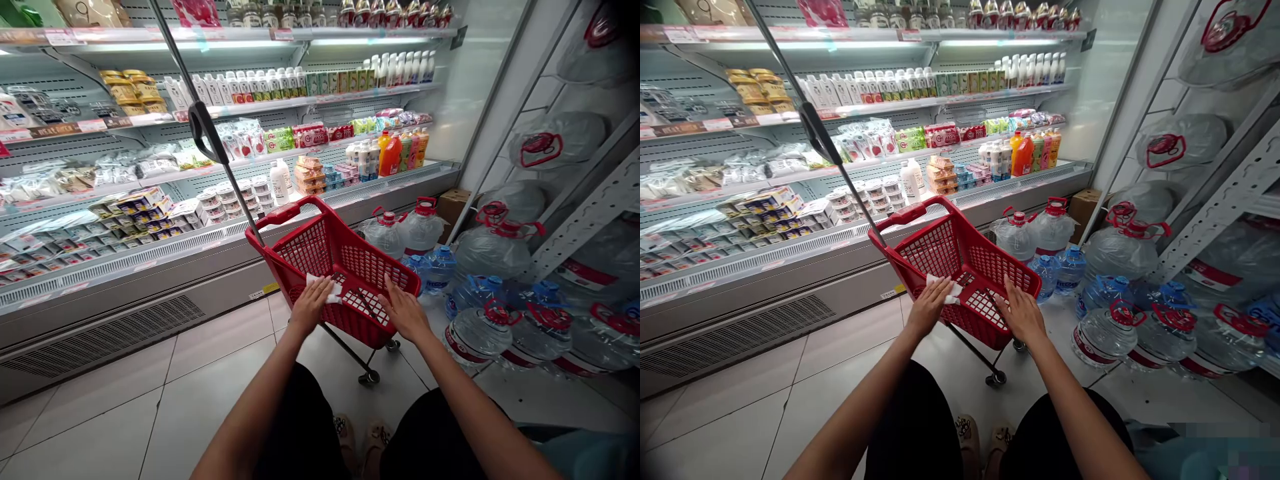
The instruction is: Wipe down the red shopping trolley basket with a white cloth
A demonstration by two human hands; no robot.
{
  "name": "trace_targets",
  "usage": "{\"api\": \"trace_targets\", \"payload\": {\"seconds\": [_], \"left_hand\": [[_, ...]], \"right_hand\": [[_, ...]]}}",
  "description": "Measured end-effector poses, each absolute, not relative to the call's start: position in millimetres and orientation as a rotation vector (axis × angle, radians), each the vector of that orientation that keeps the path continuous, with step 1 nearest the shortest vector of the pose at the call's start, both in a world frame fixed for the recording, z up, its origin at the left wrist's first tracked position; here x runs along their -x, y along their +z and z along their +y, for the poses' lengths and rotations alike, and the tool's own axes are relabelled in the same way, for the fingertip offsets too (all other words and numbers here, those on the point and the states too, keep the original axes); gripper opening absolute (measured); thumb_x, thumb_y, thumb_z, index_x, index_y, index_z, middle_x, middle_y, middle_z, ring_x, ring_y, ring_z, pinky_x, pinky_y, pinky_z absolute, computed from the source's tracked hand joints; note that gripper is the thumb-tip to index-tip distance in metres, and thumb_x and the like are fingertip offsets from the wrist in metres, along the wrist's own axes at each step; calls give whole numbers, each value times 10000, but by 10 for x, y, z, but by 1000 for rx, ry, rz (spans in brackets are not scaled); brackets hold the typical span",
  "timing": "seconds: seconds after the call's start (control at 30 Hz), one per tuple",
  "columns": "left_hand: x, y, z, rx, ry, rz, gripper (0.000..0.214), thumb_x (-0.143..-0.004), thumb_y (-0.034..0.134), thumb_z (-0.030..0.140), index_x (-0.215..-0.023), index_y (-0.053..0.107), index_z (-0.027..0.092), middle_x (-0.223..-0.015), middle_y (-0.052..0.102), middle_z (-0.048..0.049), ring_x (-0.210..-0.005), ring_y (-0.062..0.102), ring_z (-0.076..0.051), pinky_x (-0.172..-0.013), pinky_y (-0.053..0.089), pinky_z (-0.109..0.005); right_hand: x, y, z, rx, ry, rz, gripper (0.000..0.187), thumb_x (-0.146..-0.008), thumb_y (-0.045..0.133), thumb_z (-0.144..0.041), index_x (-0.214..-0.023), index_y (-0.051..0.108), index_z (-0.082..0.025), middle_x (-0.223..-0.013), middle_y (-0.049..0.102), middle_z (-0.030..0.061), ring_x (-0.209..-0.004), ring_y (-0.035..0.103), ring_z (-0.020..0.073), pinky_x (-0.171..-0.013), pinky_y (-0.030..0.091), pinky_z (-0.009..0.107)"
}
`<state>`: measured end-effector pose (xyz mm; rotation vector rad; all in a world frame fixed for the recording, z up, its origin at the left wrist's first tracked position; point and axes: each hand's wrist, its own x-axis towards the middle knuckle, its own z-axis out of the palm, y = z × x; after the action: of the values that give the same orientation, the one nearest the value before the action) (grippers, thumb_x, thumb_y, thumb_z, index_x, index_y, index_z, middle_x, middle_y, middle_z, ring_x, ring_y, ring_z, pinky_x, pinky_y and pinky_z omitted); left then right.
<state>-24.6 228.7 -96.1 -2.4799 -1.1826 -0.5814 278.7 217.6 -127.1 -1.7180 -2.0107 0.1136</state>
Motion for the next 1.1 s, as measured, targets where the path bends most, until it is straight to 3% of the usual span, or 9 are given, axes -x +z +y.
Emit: {"api": "trace_targets", "payload": {"seconds": [0.1,0.2,0.4,0.57,0.73,0.9,1.0,1.1], "left_hand": [[-83,-1116,2099,2461,-606,-1190,603,-1028,418,80,-1623,378,166,-1646,463,-100,-1569,357,-210,-1288,351,-451],[-371,-1233,1945,2525,-578,-1097,594,-1055,406,126,-1643,336,166,-1672,422,-75,-1582,326,-187,-1299,331,-421],[139,-992,2212,2509,-505,-1114,655,-1022,401,98,-1663,300,188,-1668,429,-66,-1565,364,-184,-1298,340,-417],[793,-595,2547,2321,-562,-1311,578,-1018,396,95,-1587,453,180,-1626,491,-104,-1533,428,-256,-1283,354,-496],[470,-675,2477,2254,-697,-1394,448,-1028,441,125,-1436,611,200,-1443,672,-106,-1427,560,-268,-1260,387,-509],[223,-773,2312,2498,-590,-1105,458,-1055,412,116,-1480,562,195,-1532,606,-75,-1438,544,-211,-1268,385,-440],[331,-688,2326,2451,-579,-1130,455,-1053,424,118,-1486,556,171,-1541,595,-95,-1448,536,-229,-1266,386,-460],[195,-732,2291,2392,-600,-1195,457,-1045,441,124,-1484,562,156,-1534,600,-108,-1452,532,-244,-1260,399,-473]], "right_hand": [[-2572,-1272,2076,1690,14,-2029,684,-1090,200,-591,-1706,145,-300,-1693,384,-5,-1559,359,308,-1243,354,526],[-2468,-1259,1976,1634,-3,-2055,663,-1098,201,-563,-1708,100,-322,-1706,354,-30,-1560,362,267,-1229,394,464],[-2740,-1227,1990,1632,60,-2049,649,-1107,192,-539,-1708,114,-305,-1686,396,-12,-1545,393,251,-1240,385,473],[-2907,-1213,2044,1603,114,-2071,663,-1106,223,-551,-1708,87,-307,-1660,443,25,-1473,502,230,-1226,408,479],[-2911,-1190,2037,1597,148,-2045,663,-1104,248,-557,-1705,111,-312,-1644,465,26,-1431,550,245,-1220,414,504],[-3049,-1192,1998,1552,139,-2062,658,-1101,291,-532,-1703,120,-328,-1663,436,19,-1414,566,251,-1188,452,497],[-3110,-1244,1990,1579,32,-2063,631,-1106,287,-464,-1701,114,-347,-1665,435,4,-1461,514,251,-1221,403,528],[-2920,-1274,2027,1663,-124,-1983,633,-1103,273,-394,-1709,109,-305,-1670,427,44,-1497,466,281,-1228,381,548]]}}
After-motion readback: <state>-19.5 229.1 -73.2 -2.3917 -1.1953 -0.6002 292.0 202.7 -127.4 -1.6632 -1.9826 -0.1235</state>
